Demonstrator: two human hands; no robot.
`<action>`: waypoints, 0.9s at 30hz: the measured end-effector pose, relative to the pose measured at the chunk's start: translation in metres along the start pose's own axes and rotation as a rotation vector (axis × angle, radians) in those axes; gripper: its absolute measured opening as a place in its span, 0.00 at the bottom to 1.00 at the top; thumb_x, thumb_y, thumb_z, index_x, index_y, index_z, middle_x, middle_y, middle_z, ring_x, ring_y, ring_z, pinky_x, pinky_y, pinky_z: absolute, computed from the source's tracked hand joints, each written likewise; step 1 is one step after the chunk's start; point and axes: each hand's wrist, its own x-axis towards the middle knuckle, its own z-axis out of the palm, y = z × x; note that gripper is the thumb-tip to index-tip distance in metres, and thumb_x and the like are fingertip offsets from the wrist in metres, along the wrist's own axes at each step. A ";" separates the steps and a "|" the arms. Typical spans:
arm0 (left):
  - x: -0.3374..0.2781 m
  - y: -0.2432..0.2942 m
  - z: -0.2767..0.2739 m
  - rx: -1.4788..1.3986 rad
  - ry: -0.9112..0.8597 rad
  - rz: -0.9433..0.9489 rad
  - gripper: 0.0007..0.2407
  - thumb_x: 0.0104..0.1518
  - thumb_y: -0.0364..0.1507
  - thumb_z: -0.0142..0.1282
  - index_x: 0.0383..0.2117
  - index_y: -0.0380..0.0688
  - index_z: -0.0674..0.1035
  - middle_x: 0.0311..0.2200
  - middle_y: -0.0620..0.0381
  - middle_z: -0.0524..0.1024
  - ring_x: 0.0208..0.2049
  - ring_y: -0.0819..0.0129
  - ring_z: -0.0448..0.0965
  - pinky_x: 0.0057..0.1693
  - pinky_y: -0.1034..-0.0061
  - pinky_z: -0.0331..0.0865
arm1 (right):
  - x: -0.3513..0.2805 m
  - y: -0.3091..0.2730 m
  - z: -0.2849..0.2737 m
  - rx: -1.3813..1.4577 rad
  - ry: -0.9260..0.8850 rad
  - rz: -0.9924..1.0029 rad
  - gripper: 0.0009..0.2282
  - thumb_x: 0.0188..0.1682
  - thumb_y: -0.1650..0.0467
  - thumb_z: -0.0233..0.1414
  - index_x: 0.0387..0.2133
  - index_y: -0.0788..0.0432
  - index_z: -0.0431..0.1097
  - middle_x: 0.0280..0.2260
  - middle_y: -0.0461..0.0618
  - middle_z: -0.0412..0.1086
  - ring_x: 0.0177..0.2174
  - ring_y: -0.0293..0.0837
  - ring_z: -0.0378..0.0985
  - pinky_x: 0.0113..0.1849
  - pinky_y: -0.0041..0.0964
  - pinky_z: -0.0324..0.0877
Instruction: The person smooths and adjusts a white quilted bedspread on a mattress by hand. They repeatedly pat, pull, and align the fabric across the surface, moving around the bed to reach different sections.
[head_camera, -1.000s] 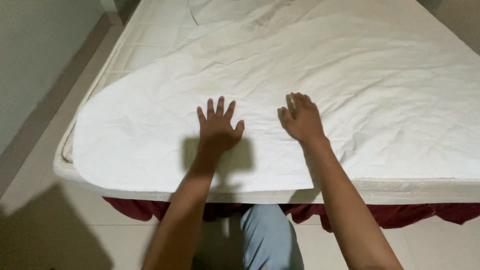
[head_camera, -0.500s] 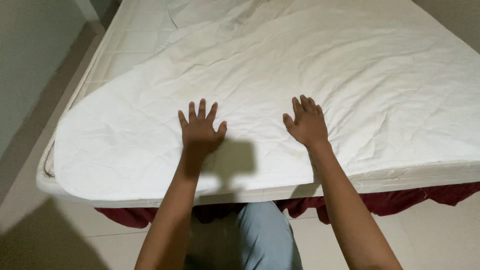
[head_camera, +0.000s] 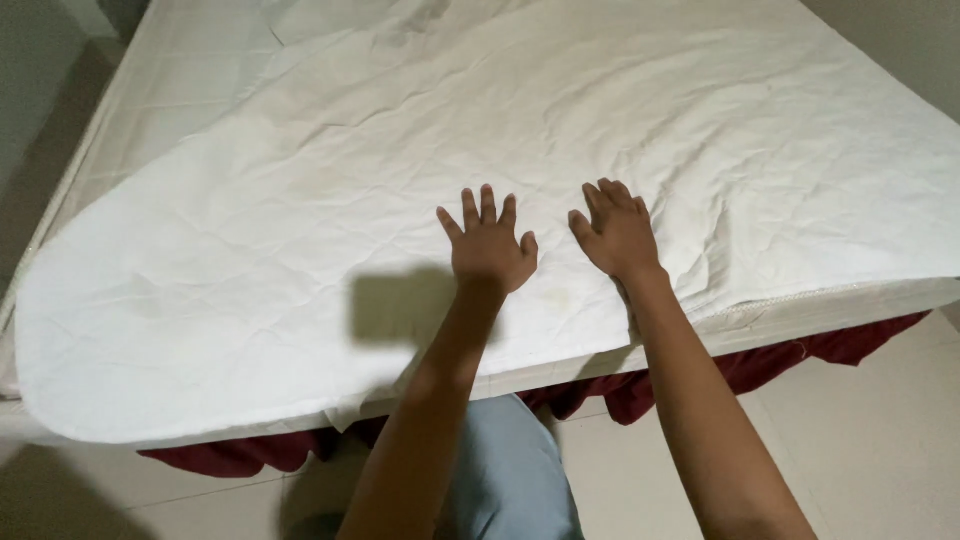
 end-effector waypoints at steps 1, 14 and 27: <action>0.000 0.001 -0.002 0.011 -0.007 0.002 0.30 0.60 0.47 0.40 0.69 0.52 0.59 0.73 0.47 0.46 0.73 0.43 0.37 0.69 0.31 0.28 | -0.001 -0.002 0.001 -0.015 0.004 0.009 0.29 0.54 0.55 0.44 0.64 0.60 0.62 0.67 0.62 0.56 0.68 0.58 0.50 0.64 0.58 0.45; -0.002 -0.029 0.006 -0.021 0.035 0.042 0.30 0.57 0.49 0.43 0.67 0.53 0.62 0.71 0.47 0.49 0.72 0.44 0.42 0.68 0.33 0.28 | -0.002 -0.019 0.009 -0.117 -0.090 0.056 0.33 0.53 0.52 0.41 0.68 0.57 0.53 0.70 0.60 0.47 0.69 0.58 0.41 0.65 0.62 0.37; -0.081 -0.222 -0.053 0.128 0.278 -0.293 0.27 0.62 0.46 0.41 0.67 0.49 0.65 0.71 0.45 0.53 0.71 0.40 0.47 0.67 0.29 0.29 | 0.009 -0.196 0.061 -0.093 -0.203 -0.206 0.35 0.52 0.48 0.41 0.68 0.56 0.53 0.70 0.61 0.45 0.68 0.65 0.39 0.64 0.66 0.38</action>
